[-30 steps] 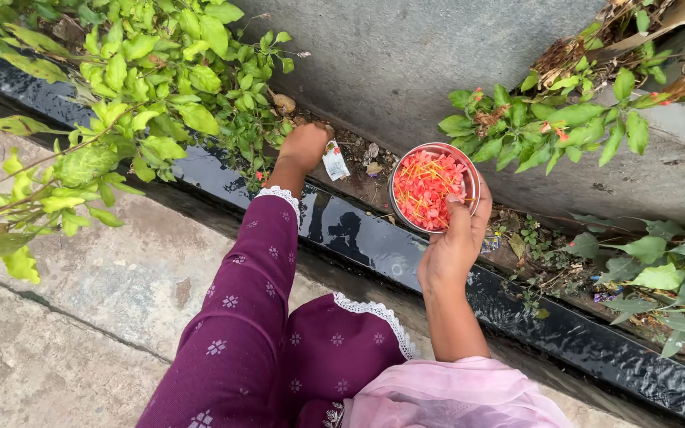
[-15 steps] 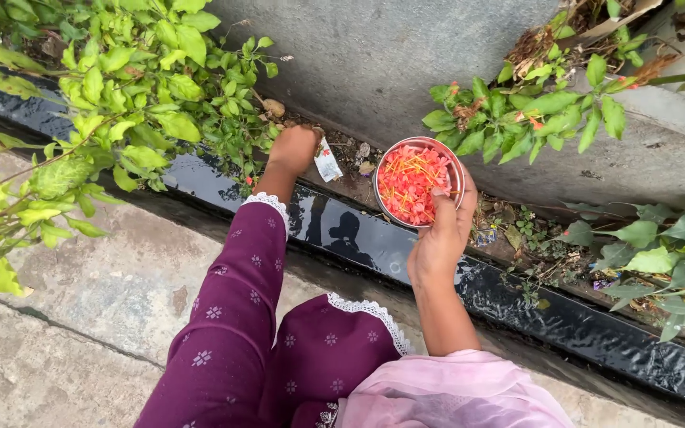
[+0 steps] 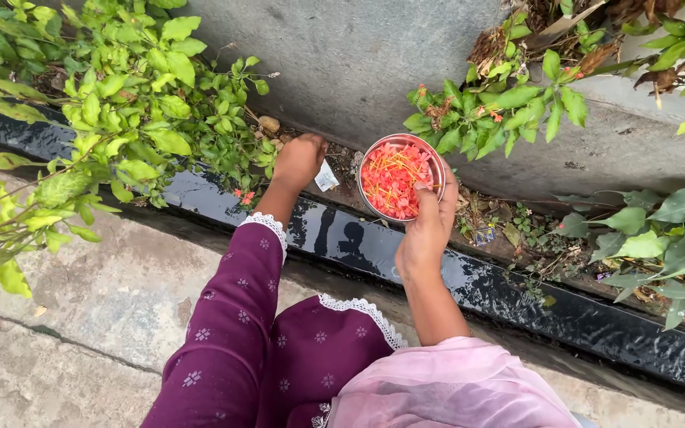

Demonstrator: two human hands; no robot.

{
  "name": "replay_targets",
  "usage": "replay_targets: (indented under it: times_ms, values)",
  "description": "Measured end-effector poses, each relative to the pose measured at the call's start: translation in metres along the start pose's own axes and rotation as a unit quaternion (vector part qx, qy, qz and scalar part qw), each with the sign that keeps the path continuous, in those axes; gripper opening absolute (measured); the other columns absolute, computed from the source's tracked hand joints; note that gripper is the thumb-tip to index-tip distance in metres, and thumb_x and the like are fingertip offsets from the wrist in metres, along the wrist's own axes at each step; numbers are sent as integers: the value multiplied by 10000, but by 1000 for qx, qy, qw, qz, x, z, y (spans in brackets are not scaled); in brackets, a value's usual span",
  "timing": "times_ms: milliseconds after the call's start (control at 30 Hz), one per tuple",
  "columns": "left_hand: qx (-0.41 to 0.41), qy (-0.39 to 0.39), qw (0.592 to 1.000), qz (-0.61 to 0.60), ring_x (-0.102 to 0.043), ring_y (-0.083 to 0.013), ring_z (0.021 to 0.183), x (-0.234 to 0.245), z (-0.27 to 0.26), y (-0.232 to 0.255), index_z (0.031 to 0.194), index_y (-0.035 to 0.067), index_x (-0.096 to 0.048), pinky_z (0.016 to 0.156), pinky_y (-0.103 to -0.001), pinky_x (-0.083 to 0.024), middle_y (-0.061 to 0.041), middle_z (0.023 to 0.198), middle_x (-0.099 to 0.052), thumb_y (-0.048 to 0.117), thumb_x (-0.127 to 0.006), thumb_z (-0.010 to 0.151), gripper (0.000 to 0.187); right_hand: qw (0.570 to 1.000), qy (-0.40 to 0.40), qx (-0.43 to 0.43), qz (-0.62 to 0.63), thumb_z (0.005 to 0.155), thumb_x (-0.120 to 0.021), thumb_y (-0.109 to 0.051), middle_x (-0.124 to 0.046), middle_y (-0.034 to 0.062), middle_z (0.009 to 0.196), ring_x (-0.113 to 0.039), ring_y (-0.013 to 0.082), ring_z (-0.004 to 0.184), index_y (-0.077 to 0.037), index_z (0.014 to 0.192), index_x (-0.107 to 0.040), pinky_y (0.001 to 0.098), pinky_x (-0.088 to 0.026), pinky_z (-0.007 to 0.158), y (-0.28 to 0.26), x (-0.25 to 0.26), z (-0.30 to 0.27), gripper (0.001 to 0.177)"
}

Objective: The person picks small red flowers from green plants by hand and places them into a metal bowl, moving to different sections of the garden to continue gathering them.

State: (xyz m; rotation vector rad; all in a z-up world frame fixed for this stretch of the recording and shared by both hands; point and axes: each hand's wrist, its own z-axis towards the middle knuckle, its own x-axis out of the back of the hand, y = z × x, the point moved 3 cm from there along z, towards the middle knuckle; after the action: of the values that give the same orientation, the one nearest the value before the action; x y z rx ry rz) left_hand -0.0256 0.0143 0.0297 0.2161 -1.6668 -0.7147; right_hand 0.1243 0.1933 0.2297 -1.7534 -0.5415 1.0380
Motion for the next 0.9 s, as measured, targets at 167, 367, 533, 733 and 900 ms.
replay_targets:
  times_ms: [167, 367, 533, 733, 900]
  values:
    - [-23, 73, 995, -58, -695, -367, 904, 60, -13, 42, 1025, 108, -735, 801, -474, -557, -134, 1024, -722, 177, -664, 937, 133, 1000, 3, -11, 20, 983, -549, -78, -608, 79, 1346, -598, 180, 1230, -66, 1413, -508, 377, -505, 1059, -5, -11, 4, 432]
    - [-19, 175, 963, -202, -731, -284, 797, 142, -44, 91, 1027, 50, -730, 720, -382, -583, -117, 974, -727, 139, -699, 940, 128, 1000, -6, 13, 22, 990, -552, -91, -604, 76, 1350, -594, 173, 1226, -62, 1422, -500, 365, -500, 1059, 8, -16, 13, 436]
    - [-35, 267, 934, -236, -749, -225, 845, 207, -99, 131, 1015, 41, -723, 725, -345, -596, -81, 1020, -742, 114, -706, 960, 93, 999, -36, 31, 16, 995, -540, -74, -598, 86, 1378, -579, 176, 1264, -38, 1433, -497, 353, -456, 1120, 28, -15, 25, 441]
    - [-132, 275, 944, -127, -713, -256, 968, 228, -114, 168, 983, 77, -737, 864, -392, -543, -47, 1039, -740, 107, -736, 922, 68, 998, -33, 24, 37, 1000, -514, -53, -590, 94, 1367, -572, 183, 1262, -32, 1427, -481, 369, -440, 1124, 53, -16, 29, 428]
    - [-163, 248, 951, -87, -678, -247, 1112, 213, -111, 174, 1018, 109, -727, 960, -406, -508, -23, 1092, -725, 110, -733, 901, 117, 998, -51, 31, 9, 982, -496, -41, -583, 96, 1373, -565, 179, 1267, -17, 1427, -483, 355, -424, 1130, 49, -18, 20, 446]
